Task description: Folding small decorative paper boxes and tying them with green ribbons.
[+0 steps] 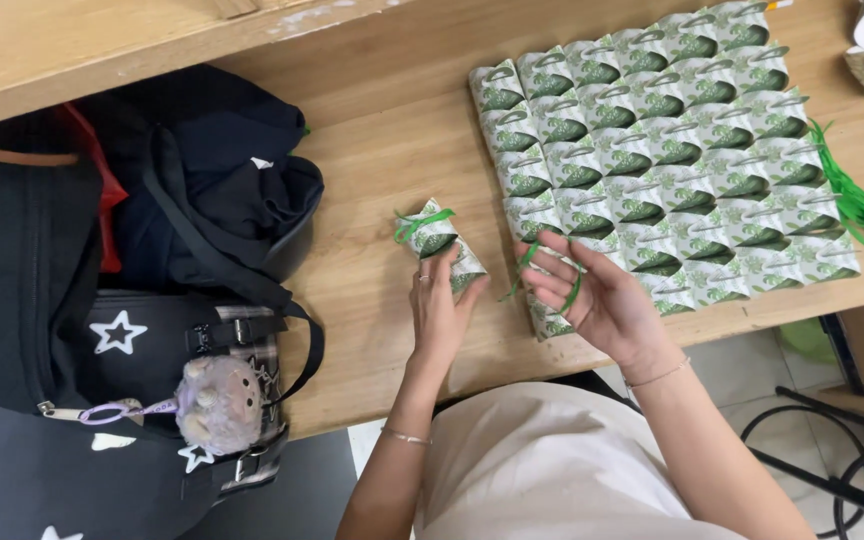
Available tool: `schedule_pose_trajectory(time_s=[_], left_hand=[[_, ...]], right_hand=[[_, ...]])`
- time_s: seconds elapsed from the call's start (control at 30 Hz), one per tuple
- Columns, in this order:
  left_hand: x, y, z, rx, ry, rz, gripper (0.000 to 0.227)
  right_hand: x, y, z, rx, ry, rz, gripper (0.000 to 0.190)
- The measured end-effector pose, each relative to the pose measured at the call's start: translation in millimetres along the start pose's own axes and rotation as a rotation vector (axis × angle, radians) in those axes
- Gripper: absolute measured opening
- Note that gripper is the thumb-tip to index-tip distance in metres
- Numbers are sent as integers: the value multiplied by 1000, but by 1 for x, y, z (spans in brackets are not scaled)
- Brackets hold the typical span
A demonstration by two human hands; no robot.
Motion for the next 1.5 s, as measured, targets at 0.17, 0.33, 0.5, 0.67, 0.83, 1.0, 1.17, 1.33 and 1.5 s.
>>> schedule_pose_trajectory(time_s=[0.17, 0.33, 0.5, 0.67, 0.83, 1.0, 1.17, 1.33, 1.5], left_hand=[[7, -10, 50, 374, -133, -132, 25], [18, 10, 71, 542, -173, -321, 32], [40, 25, 52, 475, -106, -341, 15], [28, -4, 43, 397, -105, -357, 16], [22, -25, 32, 262, -63, -516, 9], [15, -28, 22, 230, 25, -609, 14], [10, -23, -6, 353, -143, -654, 15], [0, -17, -26, 327, -267, -706, 17], [-21, -12, -47, 134, -207, -403, 33]], right_hand=[[5, 21, 9, -11, -60, 122, 48], [8, 19, 25, -33, -58, 111, 50], [14, 12, 30, 31, -44, 203, 50], [13, -40, 44, 326, -141, 394, 38], [34, -11, 33, 1668, -884, 635, 31], [14, 20, 51, 1560, -553, -77, 35], [-18, -9, 68, 1229, -267, -35, 34], [-44, -25, 70, 1243, -205, 8, 22], [-85, -57, 84, 772, -98, 236, 8]])
Point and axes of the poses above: each hand's wrist, its own x-axis away from the middle knuckle, its own y-axis out of the palm, z = x × y, the point moved 2 cm from there along -x, towards the middle knuckle, and after that the axes turned 3 degrees about z, right-handed, at the moved point
